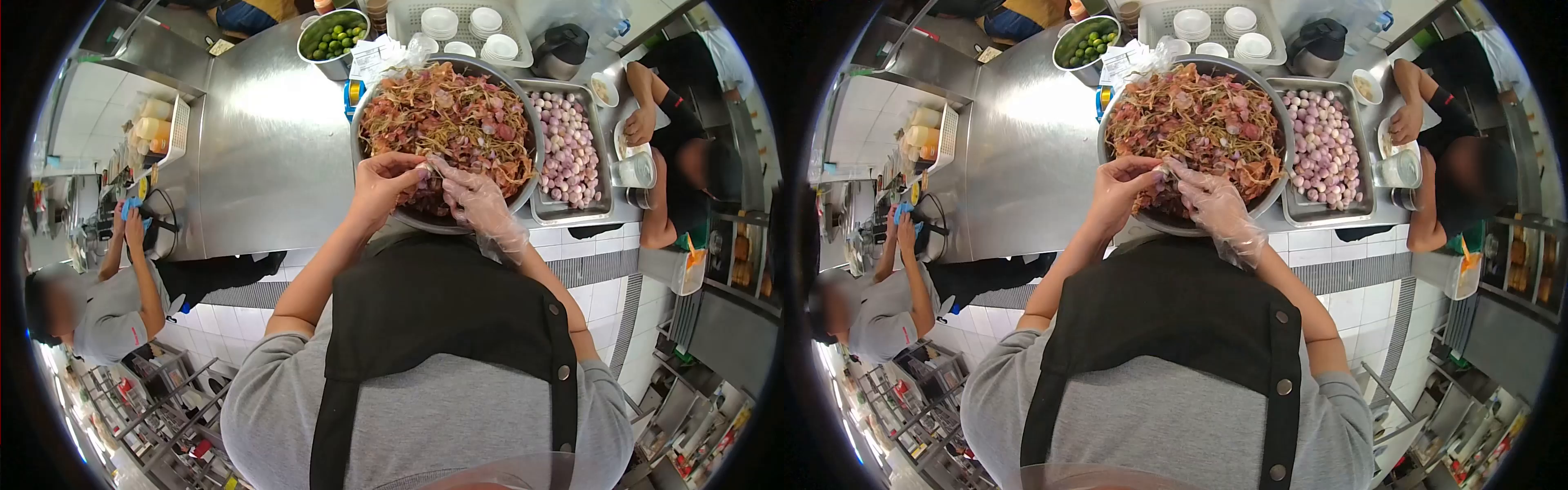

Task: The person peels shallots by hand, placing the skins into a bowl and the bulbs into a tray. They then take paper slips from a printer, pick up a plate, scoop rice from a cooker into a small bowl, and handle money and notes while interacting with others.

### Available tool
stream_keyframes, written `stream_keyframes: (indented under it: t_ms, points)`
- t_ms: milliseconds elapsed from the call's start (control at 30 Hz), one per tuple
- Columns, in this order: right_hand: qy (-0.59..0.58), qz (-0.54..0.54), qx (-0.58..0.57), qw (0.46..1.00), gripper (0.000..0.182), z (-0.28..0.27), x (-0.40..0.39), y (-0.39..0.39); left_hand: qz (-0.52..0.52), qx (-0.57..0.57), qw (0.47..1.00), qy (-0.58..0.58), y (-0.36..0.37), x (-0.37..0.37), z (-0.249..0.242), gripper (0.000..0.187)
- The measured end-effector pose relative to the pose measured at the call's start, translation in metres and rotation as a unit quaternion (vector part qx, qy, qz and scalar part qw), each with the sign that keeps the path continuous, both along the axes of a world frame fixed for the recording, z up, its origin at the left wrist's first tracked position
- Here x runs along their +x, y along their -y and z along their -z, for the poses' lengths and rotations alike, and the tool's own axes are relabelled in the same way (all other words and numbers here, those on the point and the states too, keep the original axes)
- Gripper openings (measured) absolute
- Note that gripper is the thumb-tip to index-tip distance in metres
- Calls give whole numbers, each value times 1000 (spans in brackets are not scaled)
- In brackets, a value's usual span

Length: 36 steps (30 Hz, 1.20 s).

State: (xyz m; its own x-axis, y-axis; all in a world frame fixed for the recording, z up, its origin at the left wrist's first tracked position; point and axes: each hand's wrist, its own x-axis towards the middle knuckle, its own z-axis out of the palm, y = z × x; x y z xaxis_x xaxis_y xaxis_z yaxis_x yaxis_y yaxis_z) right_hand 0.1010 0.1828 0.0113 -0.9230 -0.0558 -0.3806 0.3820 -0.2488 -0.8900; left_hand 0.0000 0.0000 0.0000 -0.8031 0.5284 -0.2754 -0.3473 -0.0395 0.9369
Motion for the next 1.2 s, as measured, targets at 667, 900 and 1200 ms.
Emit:
stream_keyframes:
  t_ms: [667,900,1200]
  points:
    - [96,102,-39,989,41,-12,-3,17,-48,32,998,-33,0,4,11,30]
    - [34,1,-3,999,46,-11,4,9,-9,28,996,-84,5,4,12,30]
    - [-127,-57,148,979,44,-1,8,8,32,-36,992,-115,10,3,7,26]
